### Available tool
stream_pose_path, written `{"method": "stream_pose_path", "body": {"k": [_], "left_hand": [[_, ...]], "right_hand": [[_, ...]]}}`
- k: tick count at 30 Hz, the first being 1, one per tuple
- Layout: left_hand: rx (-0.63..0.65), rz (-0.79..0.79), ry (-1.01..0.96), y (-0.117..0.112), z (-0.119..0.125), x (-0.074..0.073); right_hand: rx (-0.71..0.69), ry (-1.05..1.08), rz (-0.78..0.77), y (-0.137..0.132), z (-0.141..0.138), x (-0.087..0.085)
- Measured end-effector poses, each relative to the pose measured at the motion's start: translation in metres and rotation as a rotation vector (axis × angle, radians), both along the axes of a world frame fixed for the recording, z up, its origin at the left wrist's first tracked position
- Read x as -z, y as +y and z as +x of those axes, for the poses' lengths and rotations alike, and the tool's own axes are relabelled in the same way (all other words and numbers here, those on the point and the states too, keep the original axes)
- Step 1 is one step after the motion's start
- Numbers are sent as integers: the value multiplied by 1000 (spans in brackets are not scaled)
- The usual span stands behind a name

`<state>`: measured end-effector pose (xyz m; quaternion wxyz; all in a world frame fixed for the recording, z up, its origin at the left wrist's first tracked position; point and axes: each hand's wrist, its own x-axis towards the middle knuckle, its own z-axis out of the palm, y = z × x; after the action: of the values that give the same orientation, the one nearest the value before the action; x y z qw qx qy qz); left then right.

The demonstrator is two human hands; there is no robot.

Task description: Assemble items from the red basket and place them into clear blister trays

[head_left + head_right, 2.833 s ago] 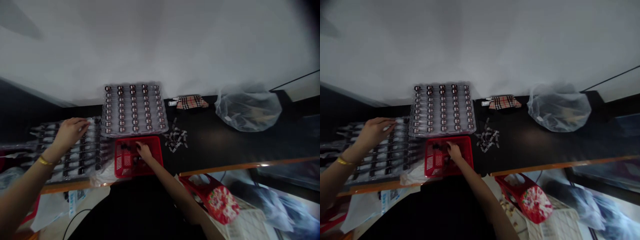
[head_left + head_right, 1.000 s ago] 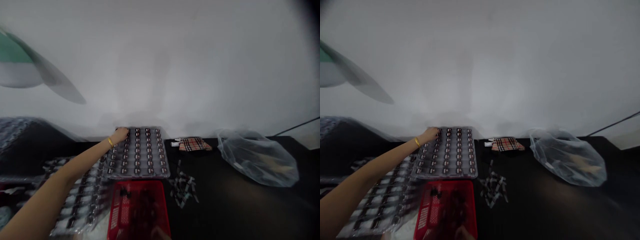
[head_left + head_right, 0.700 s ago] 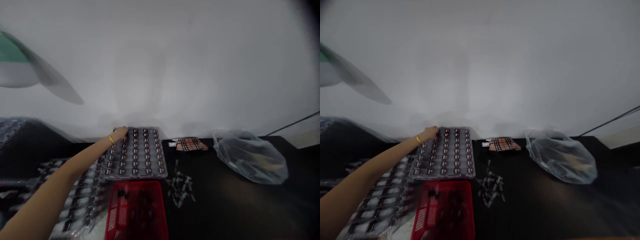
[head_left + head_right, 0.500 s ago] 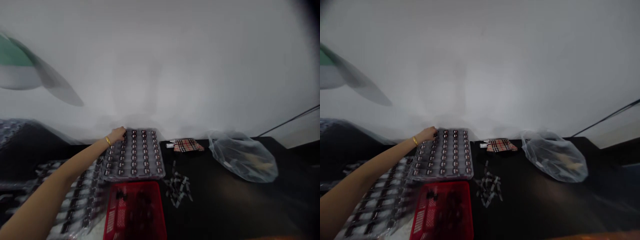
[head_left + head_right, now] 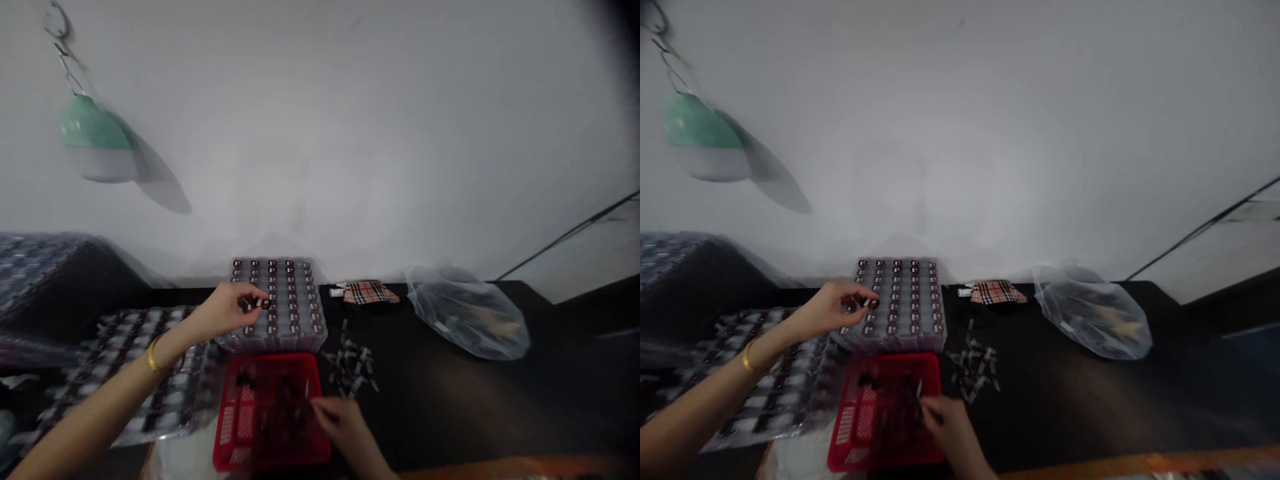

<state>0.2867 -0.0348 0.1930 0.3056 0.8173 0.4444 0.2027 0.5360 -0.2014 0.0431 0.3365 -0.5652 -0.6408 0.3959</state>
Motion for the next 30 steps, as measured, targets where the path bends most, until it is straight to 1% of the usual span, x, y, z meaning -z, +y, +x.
{"method": "stream_pose_path", "body": {"k": [1,3,5,7,8,9,10,12,15,20,26,30], "left_hand": [[5,-41,-80,-16,2,-9],[32,-101,-190,-42,7,-25],[68,-142,-261,-62,12,-41],[109,-181,-288,-77,15,-55],[128,-210,-293,-83,17,-60],[143,-242,-297,-88,17,-65],[159,-273,-301,-93,18,-69],[182,-320,-316,-100,17,-73],[192,-334,-349,-105,15,-71],[193,-351,-365,-108,11,-67],[194,-364,-355,-111,10,-73],[211,-364,-366,-113,9,-74]], "right_hand": [[61,38,76,8,3,-14],[145,156,211,22,6,-54],[147,242,319,29,2,-101],[129,294,388,29,-7,-142],[109,298,413,27,-12,-158],[86,295,434,25,-17,-169],[62,283,452,23,-21,-176],[16,245,486,18,-26,-182],[-19,188,534,14,-29,-180],[-39,130,612,10,-33,-179],[-44,77,679,9,-35,-181],[-83,53,731,10,-35,-183]]}}
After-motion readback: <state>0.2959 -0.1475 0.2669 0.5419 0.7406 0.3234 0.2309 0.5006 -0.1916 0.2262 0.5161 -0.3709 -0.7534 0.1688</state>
